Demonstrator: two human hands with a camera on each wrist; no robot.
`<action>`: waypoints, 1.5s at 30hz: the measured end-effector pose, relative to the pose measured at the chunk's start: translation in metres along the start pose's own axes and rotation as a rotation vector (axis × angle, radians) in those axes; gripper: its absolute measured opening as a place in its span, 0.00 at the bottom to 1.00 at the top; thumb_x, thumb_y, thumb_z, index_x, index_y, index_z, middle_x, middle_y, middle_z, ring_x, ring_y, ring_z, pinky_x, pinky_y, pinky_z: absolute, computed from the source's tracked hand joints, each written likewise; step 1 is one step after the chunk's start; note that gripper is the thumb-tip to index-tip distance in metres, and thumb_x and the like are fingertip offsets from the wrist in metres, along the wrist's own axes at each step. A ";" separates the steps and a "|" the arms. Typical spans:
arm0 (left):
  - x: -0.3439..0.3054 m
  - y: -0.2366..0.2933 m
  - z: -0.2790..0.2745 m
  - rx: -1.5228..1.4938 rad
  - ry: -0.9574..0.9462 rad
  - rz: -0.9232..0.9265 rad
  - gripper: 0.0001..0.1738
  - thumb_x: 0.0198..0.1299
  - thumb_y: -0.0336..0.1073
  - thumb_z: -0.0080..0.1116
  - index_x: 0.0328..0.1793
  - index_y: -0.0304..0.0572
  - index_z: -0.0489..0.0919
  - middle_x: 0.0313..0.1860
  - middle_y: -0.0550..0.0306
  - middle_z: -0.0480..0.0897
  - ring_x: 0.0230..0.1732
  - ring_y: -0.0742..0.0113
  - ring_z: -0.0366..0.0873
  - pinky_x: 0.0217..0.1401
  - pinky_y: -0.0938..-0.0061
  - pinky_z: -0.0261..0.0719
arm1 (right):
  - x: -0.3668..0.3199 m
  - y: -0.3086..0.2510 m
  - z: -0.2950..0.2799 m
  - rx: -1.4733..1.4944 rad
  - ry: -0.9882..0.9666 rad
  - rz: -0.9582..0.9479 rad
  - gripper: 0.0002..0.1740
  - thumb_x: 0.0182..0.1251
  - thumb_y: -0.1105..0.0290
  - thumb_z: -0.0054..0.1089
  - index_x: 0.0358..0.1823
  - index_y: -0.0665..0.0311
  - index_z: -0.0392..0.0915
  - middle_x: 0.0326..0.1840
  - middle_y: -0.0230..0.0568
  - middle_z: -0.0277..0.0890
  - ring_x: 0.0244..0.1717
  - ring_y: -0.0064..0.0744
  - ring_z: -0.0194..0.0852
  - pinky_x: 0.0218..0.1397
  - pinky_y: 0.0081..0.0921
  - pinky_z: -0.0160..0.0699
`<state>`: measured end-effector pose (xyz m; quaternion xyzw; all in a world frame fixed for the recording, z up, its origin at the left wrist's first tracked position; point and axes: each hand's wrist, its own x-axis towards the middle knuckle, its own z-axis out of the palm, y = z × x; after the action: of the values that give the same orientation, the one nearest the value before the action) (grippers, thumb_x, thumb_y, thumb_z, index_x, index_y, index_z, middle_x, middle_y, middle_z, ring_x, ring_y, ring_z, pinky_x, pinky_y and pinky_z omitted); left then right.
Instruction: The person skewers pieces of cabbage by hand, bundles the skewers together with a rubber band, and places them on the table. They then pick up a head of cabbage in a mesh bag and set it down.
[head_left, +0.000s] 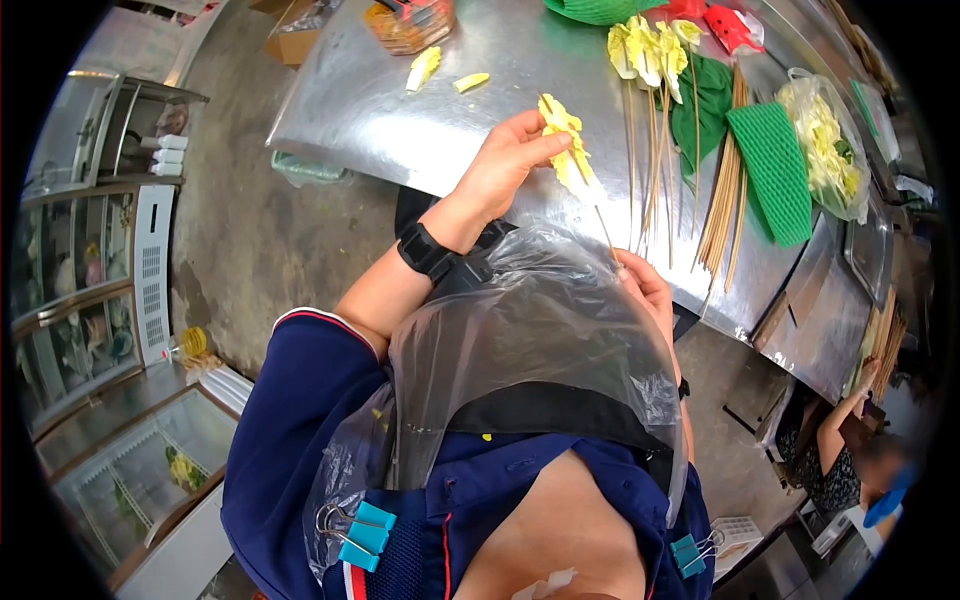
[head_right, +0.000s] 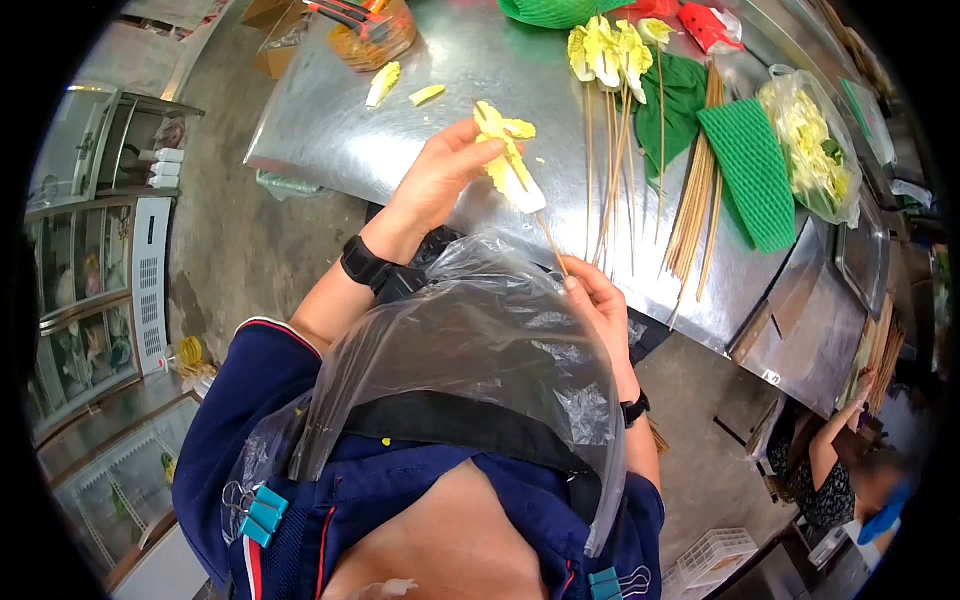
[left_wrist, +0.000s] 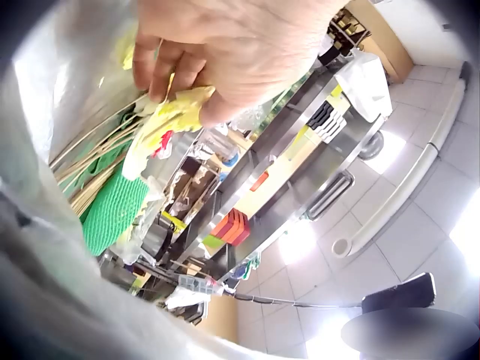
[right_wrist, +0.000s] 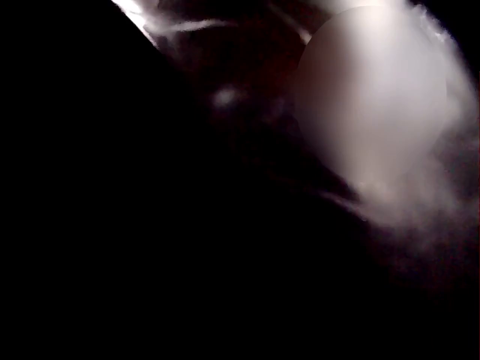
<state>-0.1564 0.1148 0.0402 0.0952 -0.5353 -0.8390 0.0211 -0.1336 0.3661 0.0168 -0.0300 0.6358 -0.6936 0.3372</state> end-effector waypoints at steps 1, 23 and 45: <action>0.001 -0.001 0.000 0.007 0.021 -0.006 0.15 0.60 0.37 0.56 0.49 0.36 0.75 0.41 0.57 0.81 0.41 0.72 0.77 0.47 0.78 0.72 | -0.001 0.001 -0.002 -0.003 0.001 0.004 0.16 0.67 0.69 0.53 0.54 0.66 0.73 0.34 0.23 0.72 0.32 0.10 0.65 0.37 0.10 0.64; -0.016 -0.037 -0.072 1.017 0.376 0.555 0.03 0.52 0.24 0.55 0.33 0.38 0.75 0.33 0.54 0.76 0.32 0.61 0.73 0.34 0.73 0.72 | 0.069 -0.031 -0.021 0.074 0.290 -0.204 0.19 0.69 0.74 0.44 0.61 0.62 0.67 0.38 0.29 0.71 0.28 0.10 0.58 0.26 0.07 0.56; -0.015 -0.033 -0.069 1.168 0.356 0.622 0.04 0.49 0.24 0.56 0.32 0.40 0.75 0.34 0.56 0.77 0.38 0.56 0.73 0.39 0.67 0.73 | 0.063 -0.043 -0.062 -0.559 0.593 -0.501 0.13 0.64 0.69 0.53 0.47 0.66 0.78 0.44 0.37 0.79 0.42 0.27 0.75 0.48 0.24 0.71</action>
<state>-0.1264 0.0693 -0.0160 0.0693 -0.8910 -0.3390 0.2939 -0.2296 0.3867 0.0196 -0.0727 0.8401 -0.5345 -0.0575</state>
